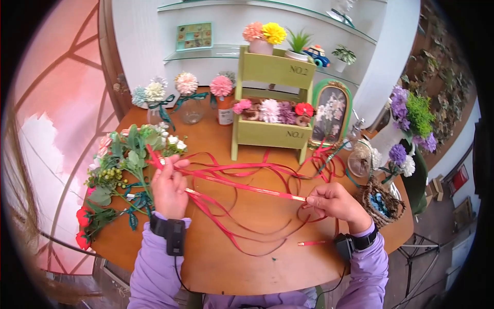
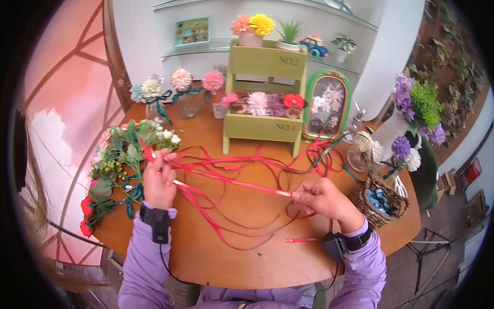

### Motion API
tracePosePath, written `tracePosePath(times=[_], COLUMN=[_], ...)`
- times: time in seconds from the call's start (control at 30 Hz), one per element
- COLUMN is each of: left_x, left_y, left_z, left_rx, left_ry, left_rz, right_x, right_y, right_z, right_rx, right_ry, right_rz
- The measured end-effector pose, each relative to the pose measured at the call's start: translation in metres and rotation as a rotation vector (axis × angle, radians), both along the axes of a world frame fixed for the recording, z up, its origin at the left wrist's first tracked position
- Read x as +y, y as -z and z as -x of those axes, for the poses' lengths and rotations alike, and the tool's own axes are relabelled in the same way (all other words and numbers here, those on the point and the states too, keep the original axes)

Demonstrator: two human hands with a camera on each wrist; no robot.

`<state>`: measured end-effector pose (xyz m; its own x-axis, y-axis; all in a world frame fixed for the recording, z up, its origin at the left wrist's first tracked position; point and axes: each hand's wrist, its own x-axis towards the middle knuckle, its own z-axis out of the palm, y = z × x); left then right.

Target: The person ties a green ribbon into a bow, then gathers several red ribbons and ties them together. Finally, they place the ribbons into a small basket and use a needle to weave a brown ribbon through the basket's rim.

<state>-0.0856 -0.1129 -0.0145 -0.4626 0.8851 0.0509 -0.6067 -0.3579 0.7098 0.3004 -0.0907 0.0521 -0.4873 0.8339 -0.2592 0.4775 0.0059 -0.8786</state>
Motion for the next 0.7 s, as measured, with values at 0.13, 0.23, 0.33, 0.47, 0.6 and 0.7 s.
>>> tracePosePath(times=[0.13, 0.23, 0.33, 0.47, 0.6, 0.7], left_x=[0.005, 0.004, 0.001, -0.005, -0.007, -0.011], left_y=[0.006, 0.001, -0.003, -0.012, -0.019, -0.02], left_z=[0.013, 0.012, 0.005, -0.011, -0.025, -0.041], left_rx=[0.021, 0.02, 0.029, 0.089, 0.173, 0.21], left_ry=[-0.065, -0.072, -0.029, 0.016, 0.139, 0.228], left_rz=[-0.036, -0.044, 0.019, 0.084, 0.056, 0.056], right_x=[0.009, 0.001, 0.002, 0.004, 0.013, 0.011], right_y=[0.003, -0.011, -0.006, -0.016, -0.016, -0.021], right_z=[-0.038, -0.048, -0.055, -0.054, -0.049, -0.02], right_rx=[-0.151, -0.208, -0.073, 0.189, 0.27, 0.328], right_ry=[0.055, 0.124, 0.245, 0.364, 0.325, 0.251], right_rz=[-0.255, -0.2, -0.191, -0.232, -0.525, -0.432])
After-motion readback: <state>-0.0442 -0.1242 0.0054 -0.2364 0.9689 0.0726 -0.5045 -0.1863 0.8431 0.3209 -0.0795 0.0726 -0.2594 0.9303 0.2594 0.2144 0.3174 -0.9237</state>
